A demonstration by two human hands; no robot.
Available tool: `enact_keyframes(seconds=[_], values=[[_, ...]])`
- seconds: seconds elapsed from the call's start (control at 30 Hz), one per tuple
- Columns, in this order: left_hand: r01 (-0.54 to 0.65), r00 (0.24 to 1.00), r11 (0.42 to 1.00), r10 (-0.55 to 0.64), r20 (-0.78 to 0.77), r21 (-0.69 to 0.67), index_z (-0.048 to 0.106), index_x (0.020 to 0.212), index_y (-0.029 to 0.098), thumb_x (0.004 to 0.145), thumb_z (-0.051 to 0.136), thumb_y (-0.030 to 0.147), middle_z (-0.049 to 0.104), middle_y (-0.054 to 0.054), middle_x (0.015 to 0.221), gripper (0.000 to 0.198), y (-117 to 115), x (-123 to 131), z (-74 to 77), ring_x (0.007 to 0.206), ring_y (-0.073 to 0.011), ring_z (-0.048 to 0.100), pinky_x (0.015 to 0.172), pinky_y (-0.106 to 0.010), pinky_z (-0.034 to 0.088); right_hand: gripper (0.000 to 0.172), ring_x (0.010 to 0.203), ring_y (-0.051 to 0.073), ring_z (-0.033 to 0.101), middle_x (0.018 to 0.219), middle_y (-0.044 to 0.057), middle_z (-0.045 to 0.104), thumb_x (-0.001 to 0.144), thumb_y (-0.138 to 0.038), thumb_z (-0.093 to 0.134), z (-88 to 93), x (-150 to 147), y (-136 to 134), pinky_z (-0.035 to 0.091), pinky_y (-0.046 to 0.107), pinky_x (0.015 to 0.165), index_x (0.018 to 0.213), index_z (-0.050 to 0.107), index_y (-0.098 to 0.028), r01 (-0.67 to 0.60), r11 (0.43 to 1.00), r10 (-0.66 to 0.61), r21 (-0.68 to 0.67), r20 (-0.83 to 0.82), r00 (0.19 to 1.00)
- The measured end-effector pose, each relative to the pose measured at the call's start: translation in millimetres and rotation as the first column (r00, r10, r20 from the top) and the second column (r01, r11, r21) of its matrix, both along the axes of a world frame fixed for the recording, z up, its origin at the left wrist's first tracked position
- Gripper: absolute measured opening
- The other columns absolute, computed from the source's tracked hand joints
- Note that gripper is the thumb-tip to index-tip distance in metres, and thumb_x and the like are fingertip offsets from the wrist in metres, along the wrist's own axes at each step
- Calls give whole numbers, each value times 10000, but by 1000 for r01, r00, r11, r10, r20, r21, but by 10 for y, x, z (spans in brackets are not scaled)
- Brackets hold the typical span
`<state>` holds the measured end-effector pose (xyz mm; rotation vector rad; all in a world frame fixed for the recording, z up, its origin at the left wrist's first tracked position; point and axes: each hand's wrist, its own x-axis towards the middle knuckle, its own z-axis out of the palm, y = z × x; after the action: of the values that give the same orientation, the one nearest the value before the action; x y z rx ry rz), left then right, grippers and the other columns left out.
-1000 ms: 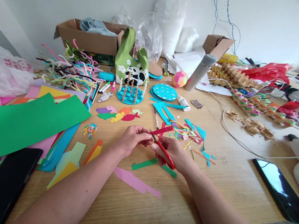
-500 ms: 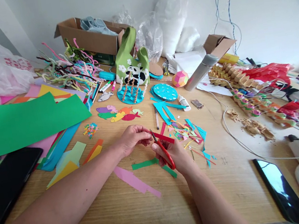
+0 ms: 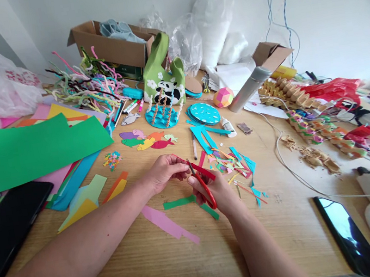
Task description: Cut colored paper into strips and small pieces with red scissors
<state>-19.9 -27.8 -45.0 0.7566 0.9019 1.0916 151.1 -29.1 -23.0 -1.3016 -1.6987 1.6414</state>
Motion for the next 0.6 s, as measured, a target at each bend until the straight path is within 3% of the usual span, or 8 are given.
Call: enact_keyframes(seconds=[0.6], values=[[5, 1000, 1000, -5, 16, 0, 661, 688, 116, 616, 756, 238, 676, -37, 667, 171, 7, -6, -6, 572, -109, 594, 625, -259, 465, 417, 356, 110, 530, 511, -44, 539, 689, -546, 742, 18, 1, -4, 386, 206, 335, 698, 540, -182, 13, 999, -13, -31, -1, 1000]])
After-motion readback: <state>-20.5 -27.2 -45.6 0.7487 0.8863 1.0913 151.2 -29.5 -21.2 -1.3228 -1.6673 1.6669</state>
